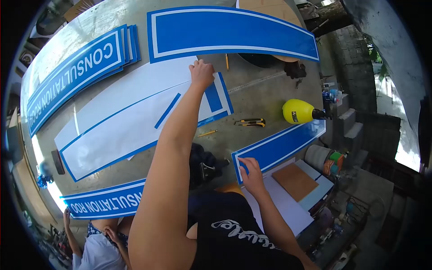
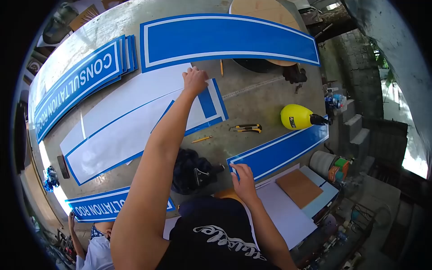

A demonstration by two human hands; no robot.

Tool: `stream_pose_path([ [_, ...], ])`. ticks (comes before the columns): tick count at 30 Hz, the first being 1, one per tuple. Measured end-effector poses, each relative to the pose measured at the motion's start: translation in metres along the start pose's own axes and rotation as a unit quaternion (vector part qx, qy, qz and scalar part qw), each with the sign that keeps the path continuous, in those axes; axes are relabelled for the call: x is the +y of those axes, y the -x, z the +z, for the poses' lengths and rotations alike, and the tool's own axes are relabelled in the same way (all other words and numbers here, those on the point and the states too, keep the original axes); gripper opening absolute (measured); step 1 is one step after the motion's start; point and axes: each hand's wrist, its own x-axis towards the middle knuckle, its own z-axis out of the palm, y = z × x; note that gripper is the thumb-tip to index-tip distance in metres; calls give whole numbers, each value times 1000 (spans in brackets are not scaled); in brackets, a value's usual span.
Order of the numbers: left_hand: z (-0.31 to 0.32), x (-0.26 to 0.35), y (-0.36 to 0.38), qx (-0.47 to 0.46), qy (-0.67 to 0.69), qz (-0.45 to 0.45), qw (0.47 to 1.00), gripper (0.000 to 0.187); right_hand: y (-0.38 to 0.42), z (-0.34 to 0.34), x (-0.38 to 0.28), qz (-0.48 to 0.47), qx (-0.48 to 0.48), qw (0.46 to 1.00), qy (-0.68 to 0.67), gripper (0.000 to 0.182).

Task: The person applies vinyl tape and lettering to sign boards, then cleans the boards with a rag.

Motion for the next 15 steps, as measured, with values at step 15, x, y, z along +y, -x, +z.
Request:
stream_pose_path([
  [15,-18,11,25,-86,131,63,986,39,-35,-6,-7,10,46,999,-19,29],
])
